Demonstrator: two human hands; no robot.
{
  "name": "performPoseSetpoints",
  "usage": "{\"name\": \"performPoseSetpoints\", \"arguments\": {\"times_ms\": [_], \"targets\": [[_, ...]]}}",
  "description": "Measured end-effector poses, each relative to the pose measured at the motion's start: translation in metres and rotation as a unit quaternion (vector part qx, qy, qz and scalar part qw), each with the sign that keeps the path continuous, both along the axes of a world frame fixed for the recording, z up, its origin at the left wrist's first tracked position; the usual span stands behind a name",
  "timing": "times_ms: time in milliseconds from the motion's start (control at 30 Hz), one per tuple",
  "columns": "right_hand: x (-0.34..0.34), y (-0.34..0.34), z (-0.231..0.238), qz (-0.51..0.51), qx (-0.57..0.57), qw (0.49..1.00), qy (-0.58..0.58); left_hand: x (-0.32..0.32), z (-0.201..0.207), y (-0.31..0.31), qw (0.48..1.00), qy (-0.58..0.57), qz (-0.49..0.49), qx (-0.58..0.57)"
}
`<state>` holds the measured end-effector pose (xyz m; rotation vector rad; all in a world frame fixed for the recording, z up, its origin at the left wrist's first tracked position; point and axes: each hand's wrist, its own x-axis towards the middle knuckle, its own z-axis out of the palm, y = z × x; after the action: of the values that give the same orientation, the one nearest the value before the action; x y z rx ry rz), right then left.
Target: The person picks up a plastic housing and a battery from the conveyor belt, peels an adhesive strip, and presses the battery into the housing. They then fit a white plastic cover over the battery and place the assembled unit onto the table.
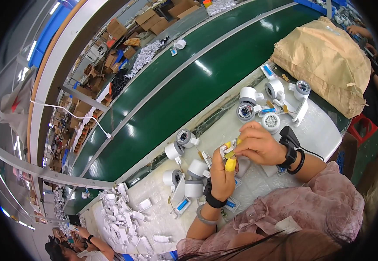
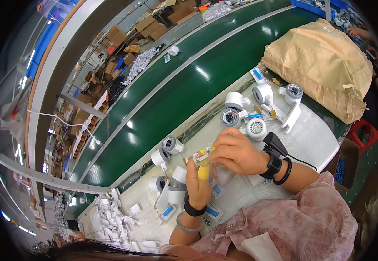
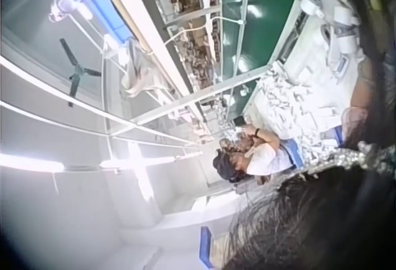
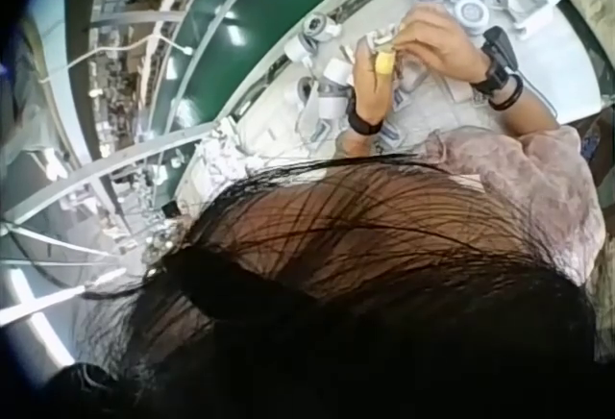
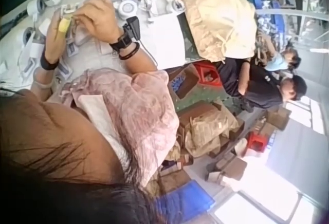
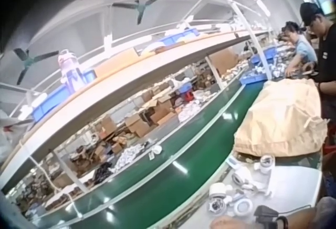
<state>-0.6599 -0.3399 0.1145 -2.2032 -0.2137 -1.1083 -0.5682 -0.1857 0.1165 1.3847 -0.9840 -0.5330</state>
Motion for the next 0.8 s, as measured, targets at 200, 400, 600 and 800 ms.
{"name": "performPoseSetpoints", "arguments": {"times_ms": [200,400,600,800], "targets": [[-0.002,0.002,0.002,-0.004,0.002,1.0,0.003,-0.001,0.003,0.0,1.0,-0.014,0.006,0.013],[-0.001,0.006,0.001,-0.031,-0.011,0.999,-0.002,-0.002,0.007,-0.002,0.995,-0.084,0.046,0.009],[-0.002,0.012,0.002,-0.055,-0.063,0.996,-0.012,0.002,0.01,-0.001,0.987,-0.139,0.064,0.048],[-0.006,0.004,0.008,-0.023,0.021,0.998,-0.048,0.006,0.026,0.001,0.989,0.124,0.077,0.004]]}}
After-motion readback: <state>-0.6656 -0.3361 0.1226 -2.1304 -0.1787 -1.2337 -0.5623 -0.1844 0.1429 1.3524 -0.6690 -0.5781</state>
